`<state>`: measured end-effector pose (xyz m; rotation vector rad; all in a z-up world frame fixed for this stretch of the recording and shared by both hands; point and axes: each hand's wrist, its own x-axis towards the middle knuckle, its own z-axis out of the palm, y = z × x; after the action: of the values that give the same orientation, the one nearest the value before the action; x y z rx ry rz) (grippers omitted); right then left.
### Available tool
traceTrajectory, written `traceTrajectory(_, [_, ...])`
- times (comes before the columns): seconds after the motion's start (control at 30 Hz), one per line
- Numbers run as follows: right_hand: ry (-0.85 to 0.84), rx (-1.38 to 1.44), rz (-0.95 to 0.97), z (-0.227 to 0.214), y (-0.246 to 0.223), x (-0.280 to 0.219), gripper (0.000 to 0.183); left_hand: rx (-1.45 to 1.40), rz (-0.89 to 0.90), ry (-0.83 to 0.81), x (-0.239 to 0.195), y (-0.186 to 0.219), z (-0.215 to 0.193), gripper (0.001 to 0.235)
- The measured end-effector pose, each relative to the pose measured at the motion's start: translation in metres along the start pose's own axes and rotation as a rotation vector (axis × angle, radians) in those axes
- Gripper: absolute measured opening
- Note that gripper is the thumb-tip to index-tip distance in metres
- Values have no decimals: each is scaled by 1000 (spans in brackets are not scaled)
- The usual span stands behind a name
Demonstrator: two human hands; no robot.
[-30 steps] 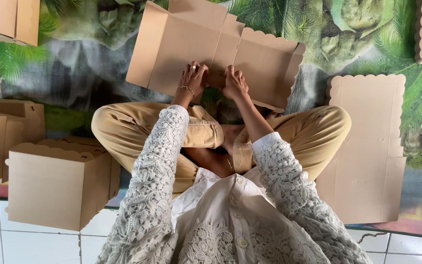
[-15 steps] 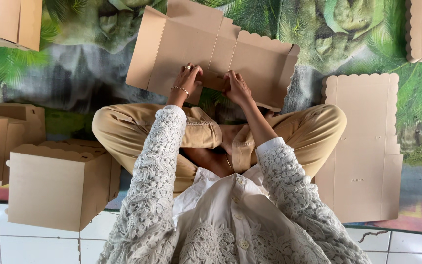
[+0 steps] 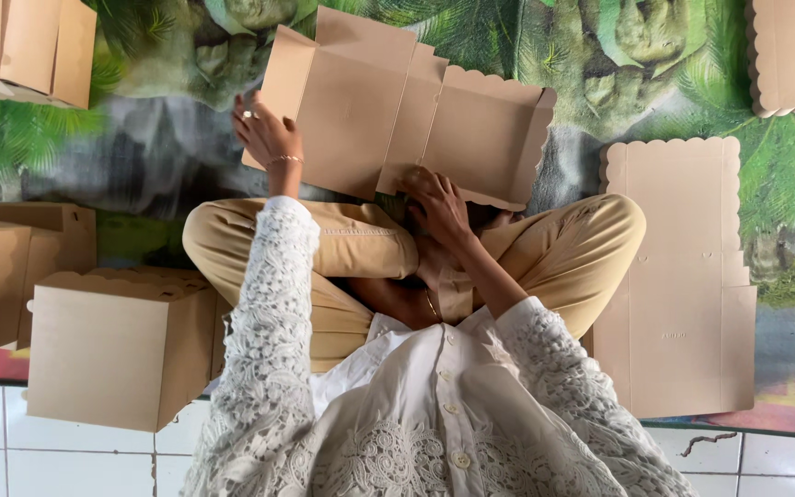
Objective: The person sits cross-legged on the floor and assembles a flat cardboard box by folding its sides and tucking the flaps into slots to form a three-dimensional container. The person handles the box by hand, folding and securing the flaps.
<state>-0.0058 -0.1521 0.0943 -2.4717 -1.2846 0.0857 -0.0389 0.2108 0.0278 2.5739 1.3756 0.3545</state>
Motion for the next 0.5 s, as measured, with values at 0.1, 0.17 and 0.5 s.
traceTrajectory(0.1, [111,1,-112,36,21,-11,47,69,-166,-165,18,-33,26,75])
traceTrajectory(0.17, [131,9,-82,29,16,-13,43,100,-176,-202,20,-32,18,68])
traceTrajectory(0.5, [-43,-282,61,21,82,28,71,-758,-451,-495,24,-45,43,55])
